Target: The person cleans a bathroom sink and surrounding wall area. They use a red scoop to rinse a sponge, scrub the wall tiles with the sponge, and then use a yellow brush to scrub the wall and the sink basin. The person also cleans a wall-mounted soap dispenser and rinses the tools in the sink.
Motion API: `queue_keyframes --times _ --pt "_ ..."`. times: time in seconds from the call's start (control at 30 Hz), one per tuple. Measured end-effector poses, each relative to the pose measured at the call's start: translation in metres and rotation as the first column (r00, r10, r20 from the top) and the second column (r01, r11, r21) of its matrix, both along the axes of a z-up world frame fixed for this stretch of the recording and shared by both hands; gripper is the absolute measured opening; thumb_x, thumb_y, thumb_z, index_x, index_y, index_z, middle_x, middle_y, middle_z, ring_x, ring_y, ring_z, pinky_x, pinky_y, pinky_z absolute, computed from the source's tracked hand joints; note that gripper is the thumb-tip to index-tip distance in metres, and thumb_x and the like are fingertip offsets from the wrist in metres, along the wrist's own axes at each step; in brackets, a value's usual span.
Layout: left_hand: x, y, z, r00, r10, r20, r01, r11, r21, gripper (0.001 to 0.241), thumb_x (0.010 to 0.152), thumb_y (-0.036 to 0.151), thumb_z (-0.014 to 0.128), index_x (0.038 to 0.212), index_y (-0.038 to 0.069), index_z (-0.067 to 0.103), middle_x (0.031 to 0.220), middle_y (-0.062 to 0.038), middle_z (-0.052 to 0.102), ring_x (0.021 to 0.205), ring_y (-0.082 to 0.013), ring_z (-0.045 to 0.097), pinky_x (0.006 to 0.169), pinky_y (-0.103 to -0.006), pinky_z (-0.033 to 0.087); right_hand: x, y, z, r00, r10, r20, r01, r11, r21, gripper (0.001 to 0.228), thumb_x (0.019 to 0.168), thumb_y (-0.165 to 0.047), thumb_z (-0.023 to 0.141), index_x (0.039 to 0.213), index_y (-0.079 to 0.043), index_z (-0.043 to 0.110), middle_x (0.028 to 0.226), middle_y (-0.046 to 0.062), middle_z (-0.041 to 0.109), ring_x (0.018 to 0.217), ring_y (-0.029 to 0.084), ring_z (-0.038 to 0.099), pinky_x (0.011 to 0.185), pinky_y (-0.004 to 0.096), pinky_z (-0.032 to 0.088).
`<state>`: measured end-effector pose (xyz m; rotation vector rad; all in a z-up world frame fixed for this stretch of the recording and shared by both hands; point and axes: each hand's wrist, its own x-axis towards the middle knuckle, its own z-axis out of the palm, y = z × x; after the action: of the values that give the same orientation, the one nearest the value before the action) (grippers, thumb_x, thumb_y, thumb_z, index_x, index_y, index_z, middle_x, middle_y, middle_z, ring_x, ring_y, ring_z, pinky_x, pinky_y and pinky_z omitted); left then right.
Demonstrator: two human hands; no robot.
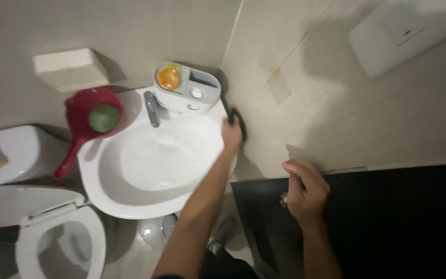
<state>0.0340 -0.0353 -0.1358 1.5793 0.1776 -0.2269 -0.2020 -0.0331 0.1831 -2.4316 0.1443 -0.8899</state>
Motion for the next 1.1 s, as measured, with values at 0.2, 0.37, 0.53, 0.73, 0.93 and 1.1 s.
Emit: queue_keyframes --times 0.2,0.37,0.53,0.73,0.93,1.1 --pt "-0.088 0.076 0.096 0.886 -0.299 -0.355 0.250 0.952 -0.178 0.031 0.096 0.030 0.062 0.121 0.011 0.062 0.083 -0.010 0.064 0.064 -0.0240 0.054 0.058 -0.0434 0.044 0.012 0.012 -0.011 0.998 0.069 0.013 -0.070 0.984 0.162 0.020 0.096 0.010 0.057 0.108 0.002 0.071 0.108 0.016 0.074 0.091 0.023 0.073 0.078 0.030 0.058" --pt "-0.112 0.120 0.116 0.938 -0.257 -0.232 0.240 0.966 -0.101 0.031 0.097 0.032 0.070 0.097 0.002 0.063 0.070 -0.005 0.060 0.059 -0.0163 0.055 0.054 -0.0356 0.044 0.030 0.028 -0.027 0.967 0.247 0.060 -0.254 0.937 0.238 0.018 0.098 0.008 0.058 0.111 0.002 0.070 0.107 0.014 0.072 0.094 0.021 0.070 0.082 0.031 0.056" --pt "-0.125 0.173 0.140 0.997 -0.066 0.043 0.068 0.997 -0.048 0.029 0.096 0.031 0.072 0.094 0.003 0.065 0.071 -0.004 0.063 0.065 -0.0111 0.056 0.057 -0.0306 0.047 0.061 0.050 -0.049 0.947 0.311 -0.076 -0.261 0.888 0.380 0.019 0.097 0.003 0.060 0.112 0.000 0.071 0.106 0.011 0.072 0.093 0.019 0.071 0.078 0.029 0.057" --pt "-0.118 0.252 0.179 0.991 0.082 0.110 -0.090 0.993 0.074 0.027 0.098 0.029 0.068 0.099 0.002 0.070 0.071 -0.006 0.065 0.064 -0.0129 0.056 0.059 -0.0299 0.047 0.095 0.102 -0.080 0.871 0.448 -0.199 -0.319 0.826 0.465 0.023 0.096 -0.003 0.061 0.117 -0.004 0.071 0.108 0.010 0.073 0.086 0.019 0.070 0.073 0.030 0.057" --pt "-0.089 0.324 0.159 0.979 0.066 0.191 -0.070 0.997 0.017 0.026 0.099 0.020 0.061 0.117 0.002 0.062 0.082 -0.004 0.068 0.072 -0.0114 0.062 0.067 -0.0283 0.052 0.140 0.162 -0.126 0.821 0.504 -0.267 -0.248 0.737 0.629 0.021 0.098 -0.006 0.062 0.116 -0.004 0.071 0.109 0.010 0.076 0.097 0.016 0.073 0.079 0.030 0.058" --pt "-0.072 0.394 0.175 0.975 -0.041 0.219 0.037 0.999 0.021 0.021 0.101 0.016 0.059 0.113 0.000 0.064 0.080 -0.005 0.064 0.075 -0.0127 0.060 0.071 -0.0293 0.051 0.192 0.218 -0.147 0.857 0.438 -0.273 -0.232 0.799 0.554 0.022 0.096 -0.004 0.061 0.115 -0.004 0.072 0.106 0.011 0.077 0.093 0.019 0.076 0.082 0.032 0.059"
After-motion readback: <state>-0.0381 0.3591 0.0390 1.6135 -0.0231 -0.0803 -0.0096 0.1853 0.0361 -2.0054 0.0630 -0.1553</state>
